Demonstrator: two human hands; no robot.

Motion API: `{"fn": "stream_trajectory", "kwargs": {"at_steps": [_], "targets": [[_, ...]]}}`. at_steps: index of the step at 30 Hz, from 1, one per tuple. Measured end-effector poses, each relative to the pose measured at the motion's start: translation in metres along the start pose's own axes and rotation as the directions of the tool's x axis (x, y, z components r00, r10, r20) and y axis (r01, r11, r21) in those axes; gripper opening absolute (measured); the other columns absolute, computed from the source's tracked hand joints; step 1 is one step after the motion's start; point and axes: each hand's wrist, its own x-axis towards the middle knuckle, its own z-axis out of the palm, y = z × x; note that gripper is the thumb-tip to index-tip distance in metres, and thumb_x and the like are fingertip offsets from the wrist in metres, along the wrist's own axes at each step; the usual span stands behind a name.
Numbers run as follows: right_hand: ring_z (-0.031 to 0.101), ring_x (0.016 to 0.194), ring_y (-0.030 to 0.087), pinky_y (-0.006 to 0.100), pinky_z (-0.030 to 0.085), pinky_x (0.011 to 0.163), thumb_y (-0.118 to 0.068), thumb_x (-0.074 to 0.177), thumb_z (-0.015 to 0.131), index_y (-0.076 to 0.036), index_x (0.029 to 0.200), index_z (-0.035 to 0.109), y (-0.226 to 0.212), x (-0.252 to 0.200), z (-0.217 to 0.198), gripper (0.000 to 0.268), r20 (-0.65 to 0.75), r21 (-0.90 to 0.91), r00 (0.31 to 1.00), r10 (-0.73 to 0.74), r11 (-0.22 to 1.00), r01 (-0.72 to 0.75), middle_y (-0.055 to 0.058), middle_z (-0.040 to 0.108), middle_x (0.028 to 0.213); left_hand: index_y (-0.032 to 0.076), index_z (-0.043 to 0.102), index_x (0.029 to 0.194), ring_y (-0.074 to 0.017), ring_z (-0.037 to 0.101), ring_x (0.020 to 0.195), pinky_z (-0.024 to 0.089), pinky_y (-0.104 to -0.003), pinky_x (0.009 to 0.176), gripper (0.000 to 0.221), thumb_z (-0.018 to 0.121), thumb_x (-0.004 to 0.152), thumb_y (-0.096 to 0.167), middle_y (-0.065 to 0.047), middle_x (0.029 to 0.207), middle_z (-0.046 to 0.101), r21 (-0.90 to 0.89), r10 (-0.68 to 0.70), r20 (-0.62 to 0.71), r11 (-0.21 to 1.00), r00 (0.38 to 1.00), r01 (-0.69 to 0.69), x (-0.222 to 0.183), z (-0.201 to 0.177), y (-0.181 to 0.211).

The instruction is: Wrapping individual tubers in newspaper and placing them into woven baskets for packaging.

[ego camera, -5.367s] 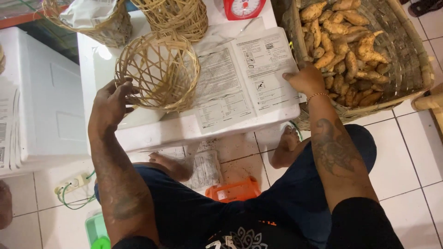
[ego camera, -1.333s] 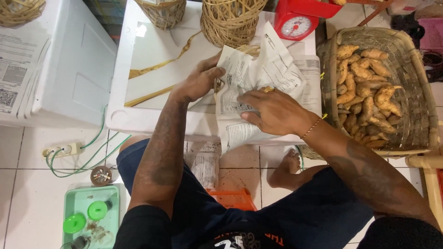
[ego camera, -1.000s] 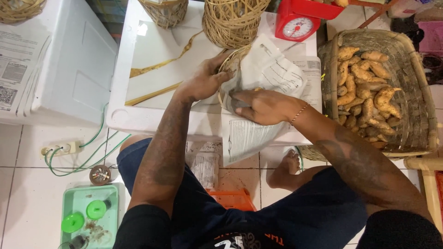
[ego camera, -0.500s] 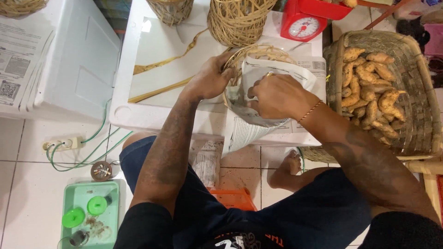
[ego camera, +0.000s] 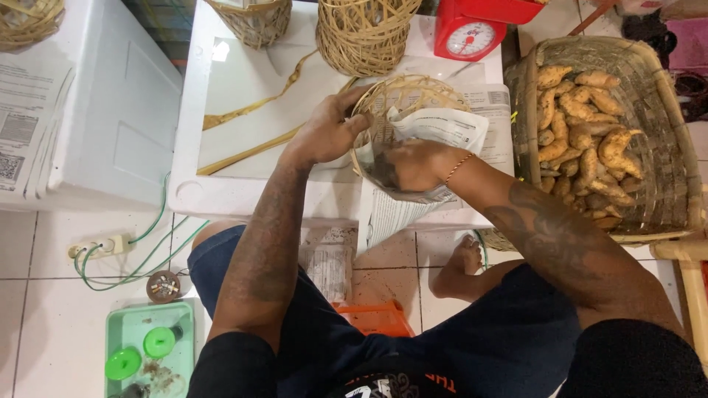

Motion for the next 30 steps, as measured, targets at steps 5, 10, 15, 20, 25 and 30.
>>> {"fn": "stream_trajectory", "kwargs": {"at_steps": [5, 10, 15, 20, 25, 30], "targets": [[0.072, 0.094, 0.037, 0.050, 0.057, 0.083, -0.035, 0.089, 0.064, -0.020, 0.098, 0.073, -0.031, -0.048, -0.082, 0.020, -0.294, 0.238, 0.950, 0.109, 0.971, -0.038, 0.007, 0.074, 0.092, 0.015, 0.062, 0.139, -0.0251, 0.065, 0.106, 0.052, -0.049, 0.100, 0.051, 0.072, 0.089, 0.010, -0.015, 0.116, 0.069, -0.030, 0.018, -0.038, 0.999, 0.999, -0.019, -0.001, 0.007, 0.007], [0.062, 0.084, 0.022, 0.040, 0.053, 0.068, -0.046, 0.094, 0.078, -0.021, 0.110, 0.066, -0.023, -0.084, -0.116, 0.032, -0.670, 0.117, 0.682, 0.292, 0.949, -0.291, -0.002, 0.066, 0.100, 0.008, 0.059, 0.139, -0.0278, 0.061, 0.121, 0.053, -0.044, 0.099, 0.042, 0.059, 0.099, 0.018, -0.012, 0.137, 0.062, 0.128, -0.106, 0.022, 0.986, 0.994, 0.103, 0.002, 0.009, 0.027], [0.066, 0.079, 0.041, 0.057, 0.049, 0.071, -0.030, 0.097, 0.066, -0.009, 0.141, 0.058, -0.002, -0.094, -0.110, 0.049, -0.260, 0.476, 0.780, 0.569, 0.779, -0.409, 0.017, 0.072, 0.077, 0.017, 0.066, 0.130, -0.0144, 0.060, 0.095, 0.050, -0.030, 0.071, 0.036, 0.074, 0.096, 0.020, -0.001, 0.103, 0.056, 0.187, 0.067, -0.170, 0.982, 0.983, -0.035, 0.000, 0.011, 0.016], [0.060, 0.073, 0.026, 0.043, 0.048, 0.059, -0.025, 0.097, 0.064, -0.011, 0.146, 0.050, -0.010, -0.121, -0.106, 0.053, -0.025, 0.707, 0.765, 0.643, 0.553, -0.441, 0.015, 0.068, 0.114, 0.014, 0.061, 0.136, -0.0236, 0.066, 0.101, 0.054, -0.044, 0.087, 0.050, 0.075, 0.092, 0.032, -0.007, 0.112, 0.066, 0.444, 0.147, -0.161, 0.894, 0.976, -0.062, -0.011, 0.001, 0.050], [0.043, 0.052, 0.013, 0.033, 0.032, 0.044, -0.045, 0.091, 0.066, -0.018, 0.151, 0.048, -0.017, -0.130, -0.061, 0.069, 0.102, 0.873, 0.638, 0.763, 0.239, -0.425, 0.004, 0.070, 0.096, 0.011, 0.066, 0.123, -0.0301, 0.062, 0.096, 0.050, -0.051, 0.082, 0.049, 0.071, 0.094, 0.050, -0.008, 0.102, 0.063, 0.707, 0.393, -0.247, 0.698, 0.886, -0.112, -0.016, 0.009, 0.060], [0.064, 0.098, 0.022, 0.040, 0.064, 0.080, -0.013, 0.091, 0.068, -0.003, 0.135, 0.042, -0.045, -0.119, 0.012, 0.052, 0.032, 0.932, 0.610, 0.792, -0.244, 0.269, 0.013, 0.058, 0.115, 0.014, 0.066, 0.112, -0.0247, 0.068, 0.066, 0.055, -0.037, 0.068, 0.051, 0.086, 0.084, 0.053, -0.002, 0.070, 0.058, 0.556, 0.216, -0.460, 0.827, 0.861, 0.089, -0.022, 0.019, 0.048]]}}
